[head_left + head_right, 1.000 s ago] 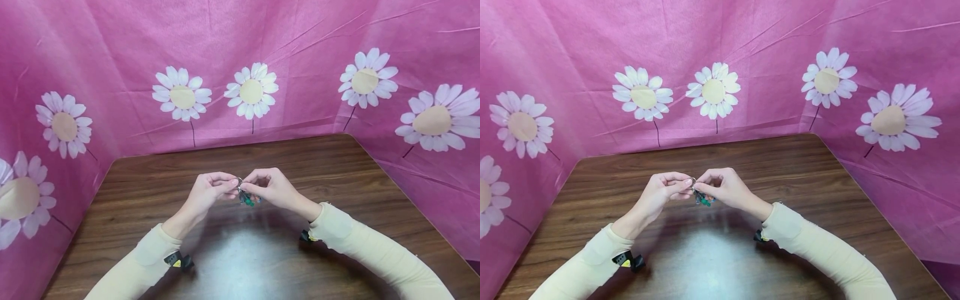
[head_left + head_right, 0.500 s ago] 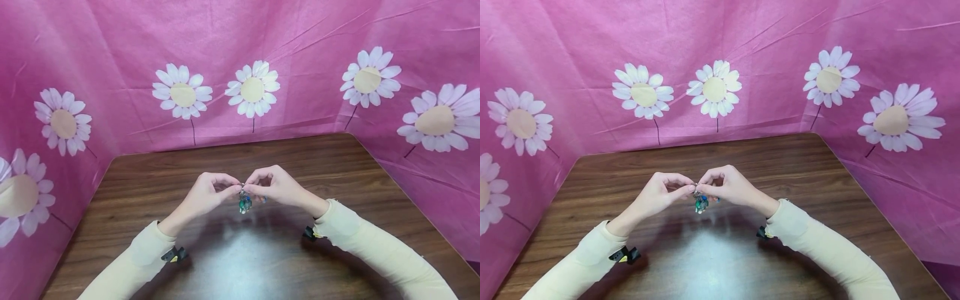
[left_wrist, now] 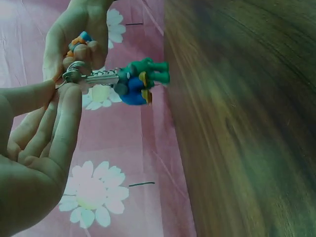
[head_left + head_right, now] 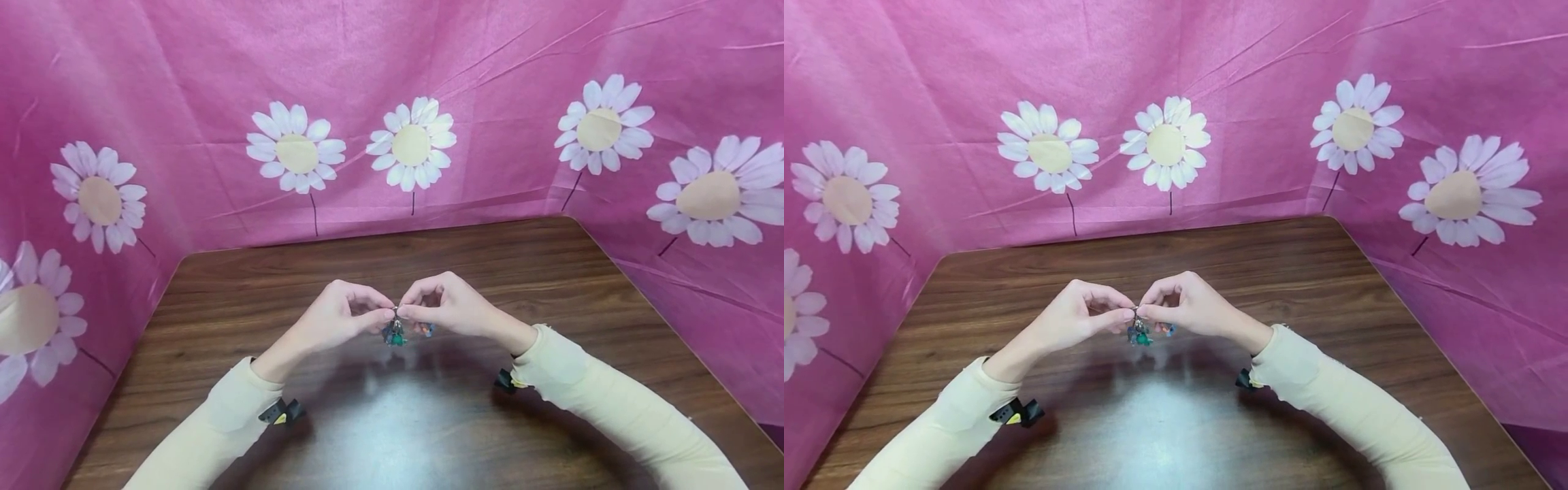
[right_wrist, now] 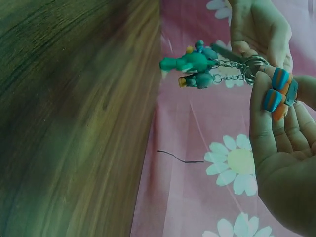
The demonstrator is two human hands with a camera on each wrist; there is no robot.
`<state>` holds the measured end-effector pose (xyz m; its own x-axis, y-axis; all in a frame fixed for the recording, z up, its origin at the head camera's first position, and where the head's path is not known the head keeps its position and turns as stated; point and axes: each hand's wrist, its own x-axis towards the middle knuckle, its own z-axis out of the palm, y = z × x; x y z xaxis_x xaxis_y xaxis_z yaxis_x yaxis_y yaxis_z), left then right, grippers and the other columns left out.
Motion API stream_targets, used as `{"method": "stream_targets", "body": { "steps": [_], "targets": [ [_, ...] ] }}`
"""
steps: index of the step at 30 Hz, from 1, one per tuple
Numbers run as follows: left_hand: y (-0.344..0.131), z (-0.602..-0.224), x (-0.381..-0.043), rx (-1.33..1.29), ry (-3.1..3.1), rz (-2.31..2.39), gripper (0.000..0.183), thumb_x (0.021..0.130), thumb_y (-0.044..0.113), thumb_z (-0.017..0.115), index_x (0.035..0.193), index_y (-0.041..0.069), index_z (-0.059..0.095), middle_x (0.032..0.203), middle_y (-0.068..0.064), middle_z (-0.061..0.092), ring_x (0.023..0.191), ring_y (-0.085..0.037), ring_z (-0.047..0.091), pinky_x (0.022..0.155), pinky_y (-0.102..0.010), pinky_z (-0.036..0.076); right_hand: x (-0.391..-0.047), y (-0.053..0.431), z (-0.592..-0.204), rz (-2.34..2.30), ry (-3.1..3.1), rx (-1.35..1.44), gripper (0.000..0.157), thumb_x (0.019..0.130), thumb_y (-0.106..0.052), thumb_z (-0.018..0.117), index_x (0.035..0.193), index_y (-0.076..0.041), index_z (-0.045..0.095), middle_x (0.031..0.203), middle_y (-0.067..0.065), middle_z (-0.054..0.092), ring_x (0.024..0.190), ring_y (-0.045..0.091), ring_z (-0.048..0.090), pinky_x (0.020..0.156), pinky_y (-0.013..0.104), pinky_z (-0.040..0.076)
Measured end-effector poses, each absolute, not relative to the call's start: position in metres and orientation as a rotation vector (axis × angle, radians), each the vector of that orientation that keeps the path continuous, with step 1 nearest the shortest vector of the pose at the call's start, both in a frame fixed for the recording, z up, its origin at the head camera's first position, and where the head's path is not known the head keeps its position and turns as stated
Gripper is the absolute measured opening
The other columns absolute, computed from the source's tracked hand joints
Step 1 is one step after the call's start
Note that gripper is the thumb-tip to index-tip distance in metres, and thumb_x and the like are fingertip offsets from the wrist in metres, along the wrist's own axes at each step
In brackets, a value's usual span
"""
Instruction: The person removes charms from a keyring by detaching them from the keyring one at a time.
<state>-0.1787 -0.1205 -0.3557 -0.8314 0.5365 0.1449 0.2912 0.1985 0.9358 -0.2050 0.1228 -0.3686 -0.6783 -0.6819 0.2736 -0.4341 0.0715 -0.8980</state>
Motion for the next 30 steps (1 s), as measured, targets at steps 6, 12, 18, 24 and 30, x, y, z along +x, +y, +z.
{"method": "stream_targets", "body": {
  "steps": [6,12,18,24,30],
  "targets": [
    [-0.117,-0.353,-0.174,0.611,2.114,1.856,0.014,0.093,0.001,0.071,0.103,-0.008,0.071,0.085,-0.016,0.074,0.079,-0.033,0.072,0.077,-0.05,0.063,-0.203,0.113,-0.37,-1.799,2.124,-1.108,0.004,0.095,-0.005,0.071,0.093,-0.006,0.075,0.07,0.013,0.068,0.054,0.021,0.061,0.045,0.03,0.053],
    [-0.109,-0.353,-0.173,0.448,1.932,2.085,0.019,0.095,0.002,0.069,0.107,-0.013,0.067,0.089,-0.016,0.075,0.076,-0.02,0.073,0.08,-0.045,0.063,-0.201,0.108,-0.368,-1.991,2.111,-1.012,0.003,0.094,0.001,0.07,0.093,0.0,0.073,0.072,0.014,0.068,0.052,0.019,0.061,0.044,0.028,0.055],
    [-0.108,-0.354,-0.177,0.32,1.83,2.186,0.015,0.094,-0.002,0.067,0.106,-0.012,0.067,0.086,-0.012,0.075,0.075,-0.017,0.074,0.077,-0.035,0.064,-0.204,0.104,-0.369,-2.038,2.031,-0.884,0.008,0.096,-0.002,0.068,0.098,0.005,0.072,0.076,0.016,0.07,0.054,0.02,0.064,0.049,0.033,0.06],
    [-0.113,-0.355,-0.182,0.202,1.765,2.189,0.014,0.094,-0.002,0.067,0.106,-0.01,0.066,0.087,-0.012,0.074,0.076,-0.018,0.074,0.077,-0.037,0.064,-0.209,0.109,-0.366,-1.896,2.039,-0.794,0.014,0.094,-0.012,0.074,0.103,-0.001,0.076,0.082,0.02,0.073,0.058,0.02,0.065,0.055,0.038,0.063],
    [-0.117,-0.353,-0.184,0.185,1.807,2.135,0.019,0.094,-0.001,0.067,0.109,-0.012,0.065,0.087,-0.012,0.074,0.075,-0.018,0.074,0.077,-0.038,0.064,-0.211,0.114,-0.364,-1.823,2.068,-0.788,0.015,0.093,-0.013,0.076,0.105,-0.003,0.078,0.085,0.024,0.073,0.058,0.021,0.066,0.057,0.04,0.063]
  ]
}}
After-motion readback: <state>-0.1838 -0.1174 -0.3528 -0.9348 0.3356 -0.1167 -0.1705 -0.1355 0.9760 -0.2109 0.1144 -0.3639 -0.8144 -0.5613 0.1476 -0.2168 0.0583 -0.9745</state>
